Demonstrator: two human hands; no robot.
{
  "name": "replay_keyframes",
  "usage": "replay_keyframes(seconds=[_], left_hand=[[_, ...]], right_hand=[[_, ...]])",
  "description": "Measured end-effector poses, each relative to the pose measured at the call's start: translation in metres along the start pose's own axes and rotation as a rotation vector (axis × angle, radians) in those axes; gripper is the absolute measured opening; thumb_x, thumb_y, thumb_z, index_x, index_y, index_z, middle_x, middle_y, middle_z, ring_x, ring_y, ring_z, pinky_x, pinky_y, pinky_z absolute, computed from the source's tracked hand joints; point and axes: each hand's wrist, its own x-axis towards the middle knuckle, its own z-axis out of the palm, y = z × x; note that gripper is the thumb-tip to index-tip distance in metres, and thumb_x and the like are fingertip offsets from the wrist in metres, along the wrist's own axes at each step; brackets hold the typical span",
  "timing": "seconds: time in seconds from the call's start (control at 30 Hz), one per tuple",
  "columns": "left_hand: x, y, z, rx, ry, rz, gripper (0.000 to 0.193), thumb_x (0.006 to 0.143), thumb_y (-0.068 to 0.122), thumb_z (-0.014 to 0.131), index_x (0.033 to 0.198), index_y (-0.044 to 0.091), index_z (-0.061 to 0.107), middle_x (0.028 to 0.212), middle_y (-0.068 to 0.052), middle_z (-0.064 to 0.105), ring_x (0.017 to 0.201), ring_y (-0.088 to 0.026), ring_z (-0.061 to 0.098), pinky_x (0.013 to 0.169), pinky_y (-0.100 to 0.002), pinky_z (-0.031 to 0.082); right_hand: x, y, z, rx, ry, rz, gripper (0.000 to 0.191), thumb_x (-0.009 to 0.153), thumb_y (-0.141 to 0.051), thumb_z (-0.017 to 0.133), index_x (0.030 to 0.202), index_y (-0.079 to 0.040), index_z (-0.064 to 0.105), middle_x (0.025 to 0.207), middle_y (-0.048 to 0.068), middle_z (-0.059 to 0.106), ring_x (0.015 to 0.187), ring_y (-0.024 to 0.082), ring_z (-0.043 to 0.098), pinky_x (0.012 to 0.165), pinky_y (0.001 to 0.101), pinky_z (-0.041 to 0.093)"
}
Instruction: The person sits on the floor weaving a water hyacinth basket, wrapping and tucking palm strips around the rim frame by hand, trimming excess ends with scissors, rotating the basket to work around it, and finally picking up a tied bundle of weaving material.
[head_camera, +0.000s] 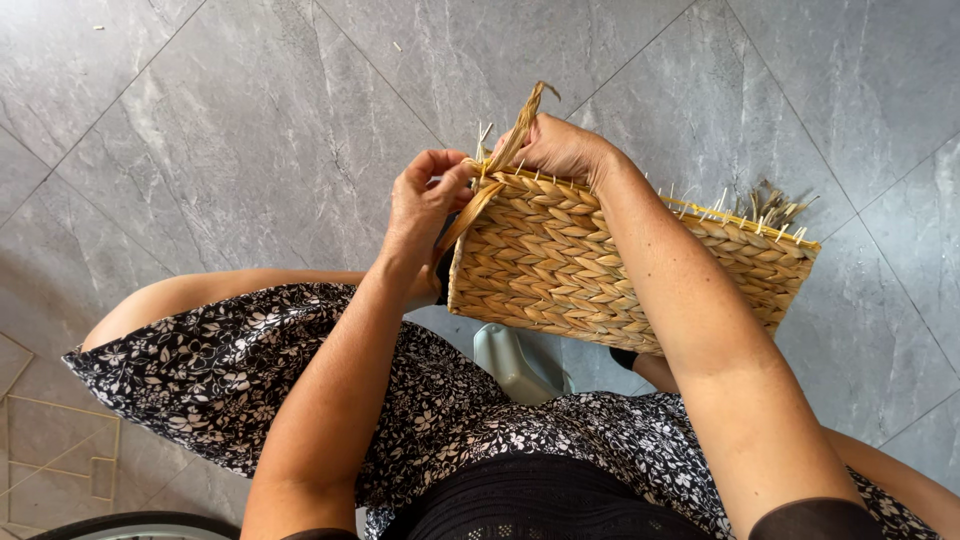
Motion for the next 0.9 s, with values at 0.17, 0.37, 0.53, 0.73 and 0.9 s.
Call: replay_keyframes(seconds=[0.17, 0.37, 0.53, 0.73, 0.9], left_hand=[[0.001, 0.015, -0.001, 0.216, -0.075, -0.003, 0.017, 0.097, 0.018, 0.073, 0.101, 0.001, 0.073, 0.084, -0.003, 0.073, 0.075, -0.007, 0.066, 0.067, -0.024, 0.057], [0.001, 0.023, 0.004, 0.304, -0.021, 0.012, 0.015, 0.093, 0.019, 0.074, 0.098, 0.006, 0.074, 0.08, -0.001, 0.072, 0.07, -0.006, 0.065, 0.063, -0.024, 0.057], [0.007, 0.012, 0.01, 0.535, 0.053, 0.15, 0.016, 0.093, 0.019, 0.071, 0.096, 0.004, 0.072, 0.077, -0.004, 0.072, 0.067, -0.007, 0.063, 0.062, -0.026, 0.055], [0.003, 0.003, 0.015, -0.162, 0.173, -0.101, 0.019, 0.096, 0.019, 0.064, 0.099, 0.001, 0.067, 0.083, -0.004, 0.071, 0.068, -0.01, 0.064, 0.066, -0.027, 0.059], [-0.001, 0.009, 0.002, -0.013, 0.031, -0.014, 0.017, 0.092, 0.019, 0.071, 0.106, 0.012, 0.065, 0.084, 0.0, 0.071, 0.071, -0.008, 0.066, 0.067, -0.025, 0.059]], right_hand=[[0.004, -0.003, 0.005, -0.187, -0.002, 0.005, 0.013, 0.089, -0.019, 0.078, 0.091, -0.006, 0.078, 0.08, -0.001, 0.074, 0.071, 0.009, 0.066, 0.064, 0.0274, 0.054], [0.008, -0.005, 0.007, -0.263, -0.016, 0.021, 0.016, 0.091, -0.02, 0.077, 0.087, -0.005, 0.077, 0.076, 0.0, 0.071, 0.066, 0.009, 0.062, 0.06, 0.0288, 0.052], [0.006, -0.007, 0.004, -0.133, -0.062, 0.047, 0.014, 0.09, -0.019, 0.075, 0.093, -0.006, 0.079, 0.079, 0.0, 0.074, 0.068, 0.009, 0.065, 0.061, 0.0269, 0.054], [-0.003, -0.006, -0.001, 0.023, 0.009, 0.044, 0.016, 0.092, -0.016, 0.074, 0.1, -0.002, 0.077, 0.087, 0.005, 0.076, 0.075, 0.011, 0.069, 0.069, 0.0254, 0.057], [-0.006, -0.005, -0.001, 0.047, 0.024, 0.01, 0.016, 0.09, -0.009, 0.07, 0.103, 0.0, 0.074, 0.091, 0.005, 0.076, 0.079, 0.012, 0.07, 0.072, 0.0256, 0.058]])
